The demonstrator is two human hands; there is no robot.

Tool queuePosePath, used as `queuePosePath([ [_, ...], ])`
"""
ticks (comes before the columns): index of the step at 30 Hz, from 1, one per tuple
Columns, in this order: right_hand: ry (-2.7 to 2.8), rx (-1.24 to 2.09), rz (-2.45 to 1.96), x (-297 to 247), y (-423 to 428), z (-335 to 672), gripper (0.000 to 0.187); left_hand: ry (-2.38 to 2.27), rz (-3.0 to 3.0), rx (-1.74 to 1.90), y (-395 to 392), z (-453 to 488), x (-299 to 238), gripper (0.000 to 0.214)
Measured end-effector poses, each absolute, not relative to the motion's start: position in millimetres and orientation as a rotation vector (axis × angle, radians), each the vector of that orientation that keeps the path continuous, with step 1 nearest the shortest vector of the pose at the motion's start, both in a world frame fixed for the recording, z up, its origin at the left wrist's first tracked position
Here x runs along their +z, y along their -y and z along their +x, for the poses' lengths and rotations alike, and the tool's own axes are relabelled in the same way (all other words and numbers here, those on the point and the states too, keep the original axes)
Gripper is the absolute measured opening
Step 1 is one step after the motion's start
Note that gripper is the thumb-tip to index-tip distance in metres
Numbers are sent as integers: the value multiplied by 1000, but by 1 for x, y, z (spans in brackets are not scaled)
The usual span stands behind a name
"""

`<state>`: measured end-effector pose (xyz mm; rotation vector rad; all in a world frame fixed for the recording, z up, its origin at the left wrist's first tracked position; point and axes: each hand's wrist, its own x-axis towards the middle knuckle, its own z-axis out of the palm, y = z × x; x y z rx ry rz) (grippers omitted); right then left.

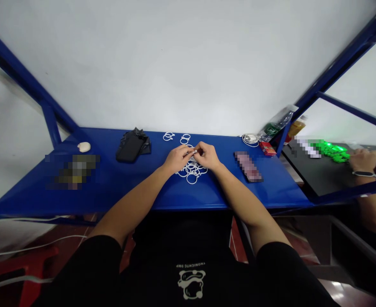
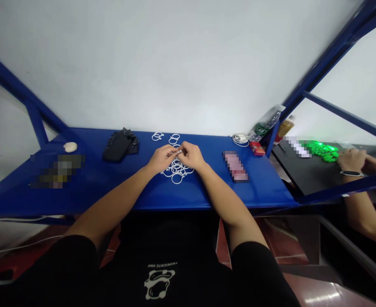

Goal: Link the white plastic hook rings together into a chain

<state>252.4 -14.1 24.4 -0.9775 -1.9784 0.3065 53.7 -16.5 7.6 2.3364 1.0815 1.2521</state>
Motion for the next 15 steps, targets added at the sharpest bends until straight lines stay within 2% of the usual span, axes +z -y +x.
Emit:
queuePosePath([
  [10,2004,327,-893,20,7,255,20,-1108,2367,1242,10,50,10,17],
  [15,2082,285,-936,14,4,258,33,-1537,2327,1172,-17,26,7,29],
])
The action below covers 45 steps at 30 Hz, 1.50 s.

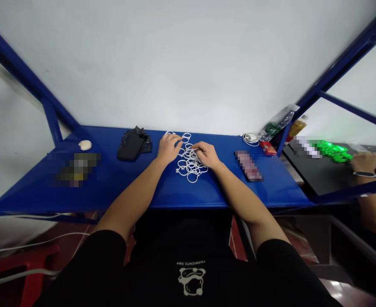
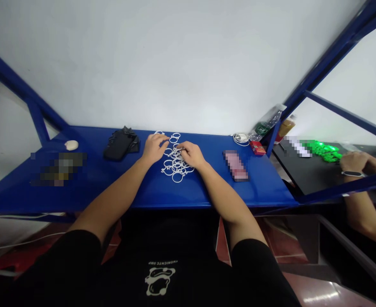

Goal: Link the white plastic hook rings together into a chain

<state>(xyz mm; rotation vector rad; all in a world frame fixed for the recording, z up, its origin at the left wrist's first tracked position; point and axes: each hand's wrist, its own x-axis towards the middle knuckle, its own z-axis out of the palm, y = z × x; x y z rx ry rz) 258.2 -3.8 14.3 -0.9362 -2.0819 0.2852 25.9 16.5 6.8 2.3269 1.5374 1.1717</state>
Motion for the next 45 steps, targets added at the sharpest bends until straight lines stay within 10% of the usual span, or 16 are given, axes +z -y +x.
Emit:
queuePosePath([
  [9,2169,208,-905,19,-1,263,31,-1584,2409,523,-34,19,-16,48],
  [45,2107,229,-1067,12,-5,261,31,-1854,2277,625,-14,22,10,33],
])
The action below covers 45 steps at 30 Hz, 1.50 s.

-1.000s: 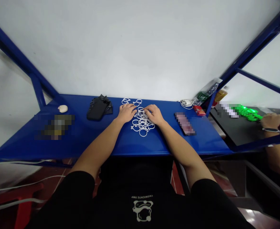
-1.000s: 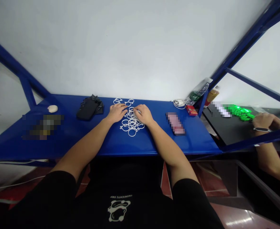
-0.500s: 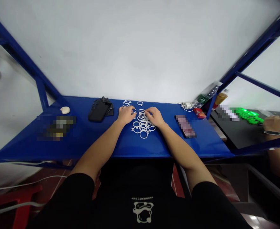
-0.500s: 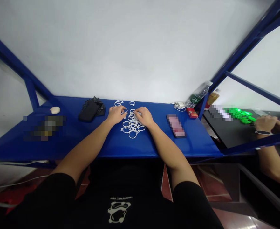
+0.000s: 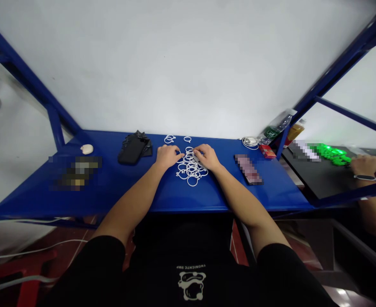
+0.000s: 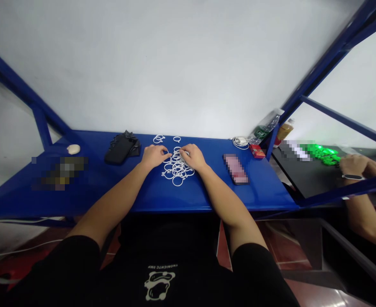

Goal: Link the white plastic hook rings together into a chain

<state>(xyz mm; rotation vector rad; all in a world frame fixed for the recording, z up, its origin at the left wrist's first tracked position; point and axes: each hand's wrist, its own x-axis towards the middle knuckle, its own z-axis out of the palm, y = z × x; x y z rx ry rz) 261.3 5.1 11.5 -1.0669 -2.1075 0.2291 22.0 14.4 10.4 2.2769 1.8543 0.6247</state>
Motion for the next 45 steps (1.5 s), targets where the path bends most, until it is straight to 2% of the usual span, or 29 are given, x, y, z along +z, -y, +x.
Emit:
queuePosePath([
  [6,2117,230,-1073,11,-5,261,30,-1881,2272,556,-12,23,13,24],
  [23,2117,242,-1091,12,-5,261,32,-1909,2349,560,-9,26,12,23],
  [29,2132,240,-1088,13,-5,260,30,-1784,2358,700,-11,28,10,19],
  [32,2137,242,-1091,13,-4,260,31,-1723,2344,781,-11,27,9,22],
  [37,2125,247,-1081,13,-4,260,33,-1973,2229,683,-11,25,7,35],
  [41,2125,251,-1077,13,-5,260,33,-1996,2192,597,-11,24,8,24],
  [45,2114,251,-1084,13,-3,260,31,-1919,2200,762,-9,27,15,20],
])
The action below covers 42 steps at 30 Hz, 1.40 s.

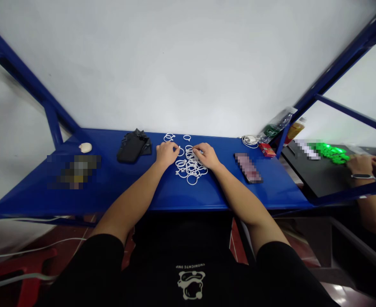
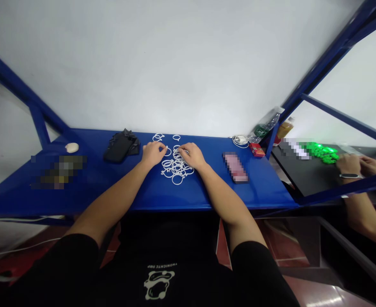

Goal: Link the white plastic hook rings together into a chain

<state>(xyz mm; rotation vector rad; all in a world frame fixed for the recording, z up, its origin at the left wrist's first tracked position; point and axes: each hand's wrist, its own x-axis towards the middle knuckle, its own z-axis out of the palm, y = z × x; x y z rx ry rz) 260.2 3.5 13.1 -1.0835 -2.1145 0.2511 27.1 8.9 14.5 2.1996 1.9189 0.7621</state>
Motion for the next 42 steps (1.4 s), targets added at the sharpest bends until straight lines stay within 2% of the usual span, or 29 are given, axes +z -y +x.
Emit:
queuePosePath([
  [3,2074,258,-1075,14,-1,259,31,-1776,2282,967,-2,33,21,22],
  [6,2063,266,-1028,16,3,258,34,-1610,2396,1019,8,41,25,24],
  [10,2084,258,-1001,17,6,256,25,-1464,2493,993,16,47,26,25],
  [19,1961,364,-940,15,6,253,14,-1198,2570,1257,8,47,10,14],
  [28,1960,289,-983,21,11,252,7,-1095,2581,1278,3,48,2,16],
  [32,1995,228,-951,23,11,252,11,-1060,2571,1253,-2,45,1,20],
  [35,1999,225,-948,24,9,254,14,-1224,2494,1269,-13,34,1,26],
  [37,1997,228,-963,24,8,256,17,-1513,2375,1260,-24,22,-1,27],
  [39,1999,235,-975,22,6,257,18,-1768,2269,1150,-34,9,-4,25],
  [42,2007,248,-983,20,3,257,20,-1911,2201,890,-43,-3,-11,43],
])
